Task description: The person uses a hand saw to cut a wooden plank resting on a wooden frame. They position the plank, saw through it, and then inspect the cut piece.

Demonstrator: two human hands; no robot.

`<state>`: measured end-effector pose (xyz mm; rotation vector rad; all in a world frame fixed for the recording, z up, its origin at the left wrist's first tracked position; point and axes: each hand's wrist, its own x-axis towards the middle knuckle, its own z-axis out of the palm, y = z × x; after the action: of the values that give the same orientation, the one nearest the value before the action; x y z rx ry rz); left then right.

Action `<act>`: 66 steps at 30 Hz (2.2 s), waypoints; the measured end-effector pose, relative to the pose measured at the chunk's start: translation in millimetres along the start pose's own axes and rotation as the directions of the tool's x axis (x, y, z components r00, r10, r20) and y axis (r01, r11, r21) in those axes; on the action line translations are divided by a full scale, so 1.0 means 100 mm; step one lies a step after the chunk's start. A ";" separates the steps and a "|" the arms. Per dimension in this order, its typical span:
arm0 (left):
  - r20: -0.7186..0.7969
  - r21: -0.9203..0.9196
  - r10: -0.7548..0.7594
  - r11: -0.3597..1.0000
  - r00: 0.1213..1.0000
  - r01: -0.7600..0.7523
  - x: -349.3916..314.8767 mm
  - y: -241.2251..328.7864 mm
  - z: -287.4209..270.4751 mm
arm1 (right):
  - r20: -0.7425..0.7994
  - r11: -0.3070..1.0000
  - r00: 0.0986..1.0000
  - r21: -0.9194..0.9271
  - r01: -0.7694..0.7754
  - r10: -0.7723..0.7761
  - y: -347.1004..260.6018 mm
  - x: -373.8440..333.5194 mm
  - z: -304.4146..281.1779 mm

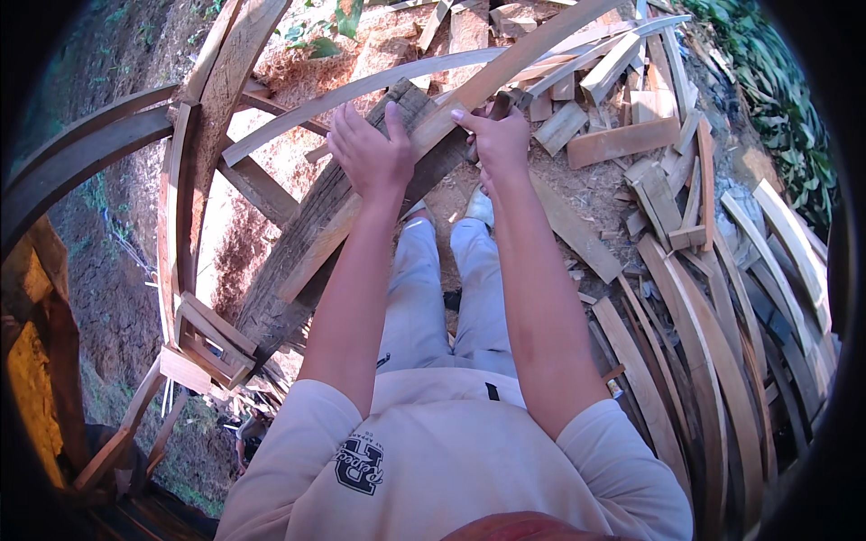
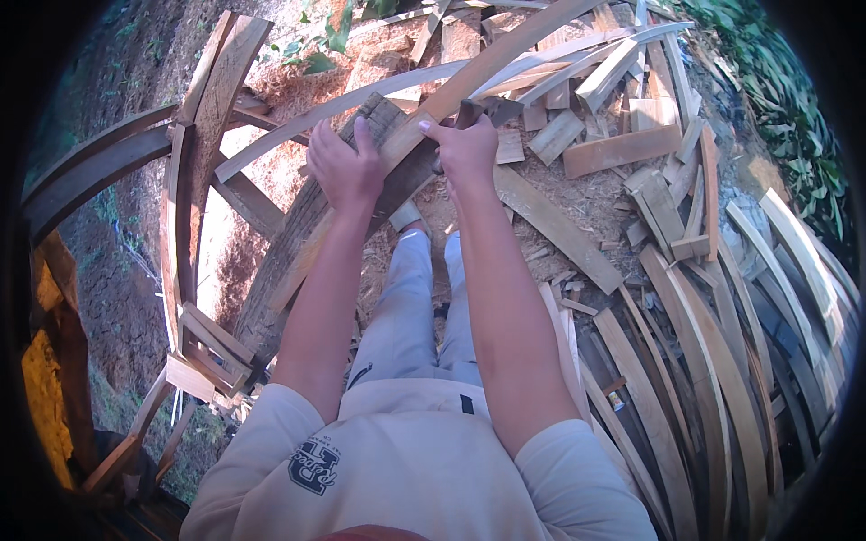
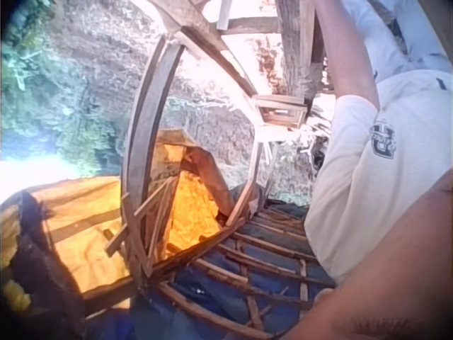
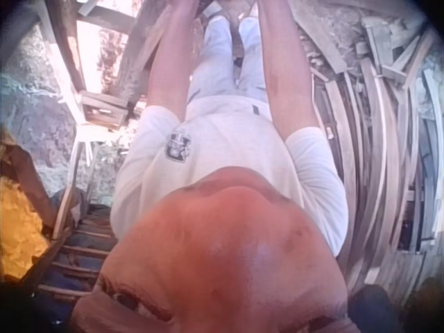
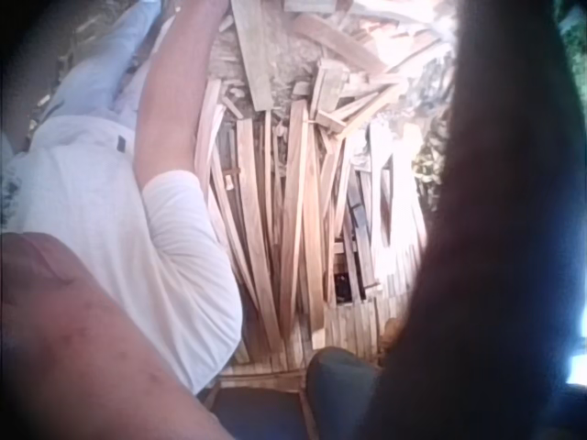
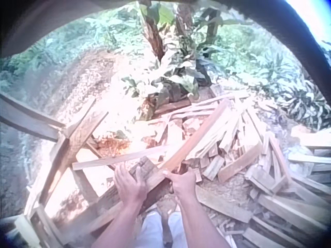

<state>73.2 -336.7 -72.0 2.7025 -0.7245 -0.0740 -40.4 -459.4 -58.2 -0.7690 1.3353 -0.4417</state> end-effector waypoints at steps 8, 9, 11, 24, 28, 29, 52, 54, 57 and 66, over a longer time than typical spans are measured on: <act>0.093 0.018 -0.058 0.998 0.994 0.057 0.07 0.09 -0.09 | -0.059 0.999 0.998 0.025 0.035 -0.033 -0.11 -0.27 -0.15; 0.109 0.025 -0.071 0.997 0.991 0.068 0.07 0.09 -0.09 | -0.075 0.995 0.995 0.072 0.072 -0.067 -0.15 -0.40 -0.25; 0.140 0.032 -0.092 0.996 0.986 0.088 0.08 0.11 -0.11 | -0.111 0.985 0.993 0.164 0.046 -0.028 -0.28 -0.74 -0.57; -0.016 -0.018 0.197 0.980 0.980 -0.197 0.01 0.09 -0.12 | -0.195 0.821 0.904 -0.520 0.234 -0.381 -0.34 -2.62 -2.38; -0.006 -0.025 0.125 0.992 0.992 -0.125 0.04 0.07 -0.09 | -0.300 0.855 0.839 -0.411 0.317 -0.455 -0.63 -2.45 -2.35; 0.003 -0.029 0.106 0.994 0.994 -0.106 0.04 0.06 -0.09 | -0.203 0.794 0.826 -0.465 0.391 -0.526 -0.61 -2.41 -2.36; -0.050 -0.029 0.207 0.977 0.977 -0.209 0.00 0.05 -0.10 | 0.455 0.889 0.808 -0.072 0.452 -0.374 -0.05 -0.55 -1.16; -0.051 -0.027 0.280 0.959 0.959 -0.282 -0.02 0.05 -0.14 | 0.498 0.855 0.774 -0.115 0.506 -0.391 -0.09 -0.51 -1.18; -0.028 -0.042 0.355 0.934 0.935 -0.355 -0.03 0.14 -0.26 | 0.513 0.854 0.774 -0.139 0.502 -0.371 -0.11 -0.48 -1.22; 0.083 -0.028 0.491 0.871 0.867 -0.491 -0.05 0.13 -0.25 | 0.515 0.852 0.780 -0.165 0.497 -0.355 -0.13 -0.48 -1.21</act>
<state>65.8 -336.8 -44.4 2.4323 -1.4131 -0.0691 -165.8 -465.0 -21.0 -1.3566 0.7606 -0.3849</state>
